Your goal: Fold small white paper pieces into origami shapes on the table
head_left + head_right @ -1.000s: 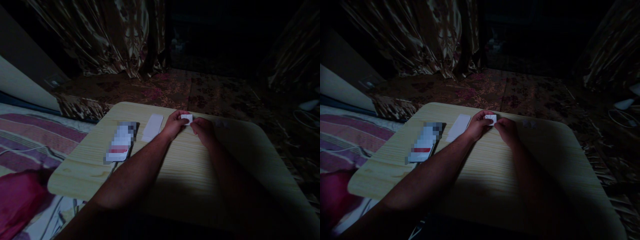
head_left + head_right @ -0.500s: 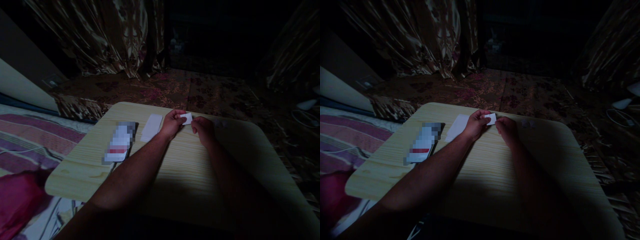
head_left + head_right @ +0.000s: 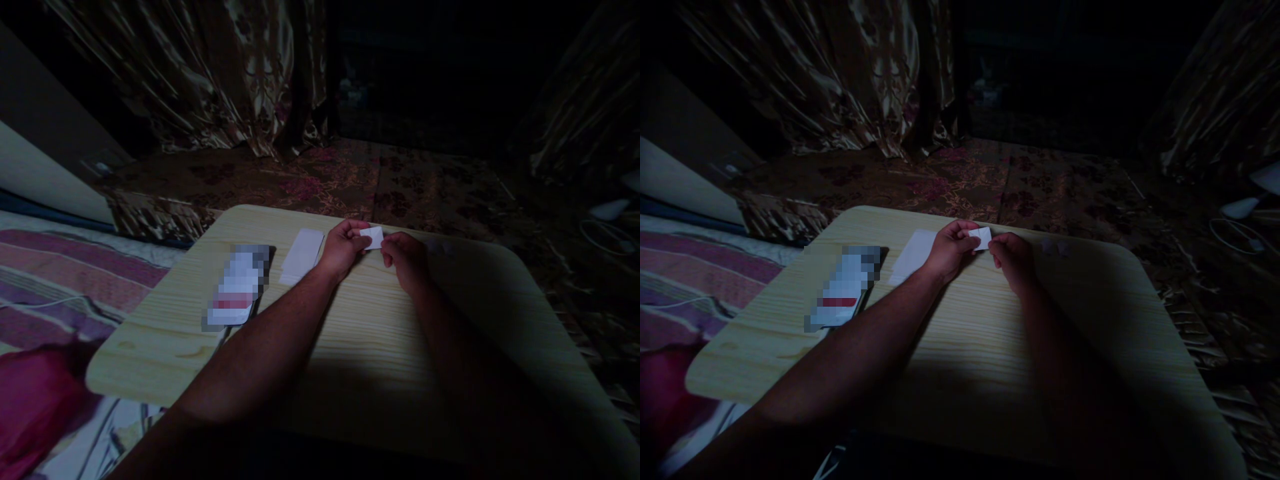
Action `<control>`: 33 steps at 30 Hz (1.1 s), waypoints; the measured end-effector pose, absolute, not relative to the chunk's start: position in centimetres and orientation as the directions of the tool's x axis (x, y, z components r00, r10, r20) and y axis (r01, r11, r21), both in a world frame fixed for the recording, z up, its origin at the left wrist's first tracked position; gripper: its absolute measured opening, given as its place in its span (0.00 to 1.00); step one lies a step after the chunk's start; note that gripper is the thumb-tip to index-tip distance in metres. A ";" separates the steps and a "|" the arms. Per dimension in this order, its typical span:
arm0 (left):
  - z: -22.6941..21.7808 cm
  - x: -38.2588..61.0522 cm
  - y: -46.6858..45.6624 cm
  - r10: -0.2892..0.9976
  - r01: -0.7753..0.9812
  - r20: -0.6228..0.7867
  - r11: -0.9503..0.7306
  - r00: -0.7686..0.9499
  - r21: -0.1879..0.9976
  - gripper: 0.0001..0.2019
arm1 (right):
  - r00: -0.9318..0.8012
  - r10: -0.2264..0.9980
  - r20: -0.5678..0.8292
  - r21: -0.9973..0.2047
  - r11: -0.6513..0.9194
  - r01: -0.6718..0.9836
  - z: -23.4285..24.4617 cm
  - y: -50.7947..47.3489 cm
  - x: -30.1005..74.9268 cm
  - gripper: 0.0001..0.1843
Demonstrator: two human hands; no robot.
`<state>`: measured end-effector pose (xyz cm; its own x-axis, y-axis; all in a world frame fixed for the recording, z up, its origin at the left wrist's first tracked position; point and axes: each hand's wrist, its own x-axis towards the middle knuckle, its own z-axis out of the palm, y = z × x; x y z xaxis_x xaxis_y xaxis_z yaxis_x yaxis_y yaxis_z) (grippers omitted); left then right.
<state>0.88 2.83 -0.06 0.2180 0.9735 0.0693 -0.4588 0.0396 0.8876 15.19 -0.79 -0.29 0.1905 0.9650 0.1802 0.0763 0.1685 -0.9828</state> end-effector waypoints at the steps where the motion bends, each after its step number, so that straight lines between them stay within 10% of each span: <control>1: 0.0 0.9 2.8 0.972 -0.461 0.072 0.041 0.224 0.887 0.17 | 0.194 0.964 0.179 -0.981 0.161 0.109 -0.3 -0.8 15.2 0.08; 33: 0.5 1.1 2.2 0.960 -0.422 0.106 0.014 0.259 0.906 0.23 | 0.198 0.965 0.171 -0.985 0.172 0.012 0.3 -1.0 14.6 0.13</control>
<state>1.05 2.23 0.50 0.2590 0.9601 0.1060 -0.4222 0.0138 0.9064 14.63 -0.95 0.33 0.1982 0.9652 0.1706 0.0122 0.1716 -0.9851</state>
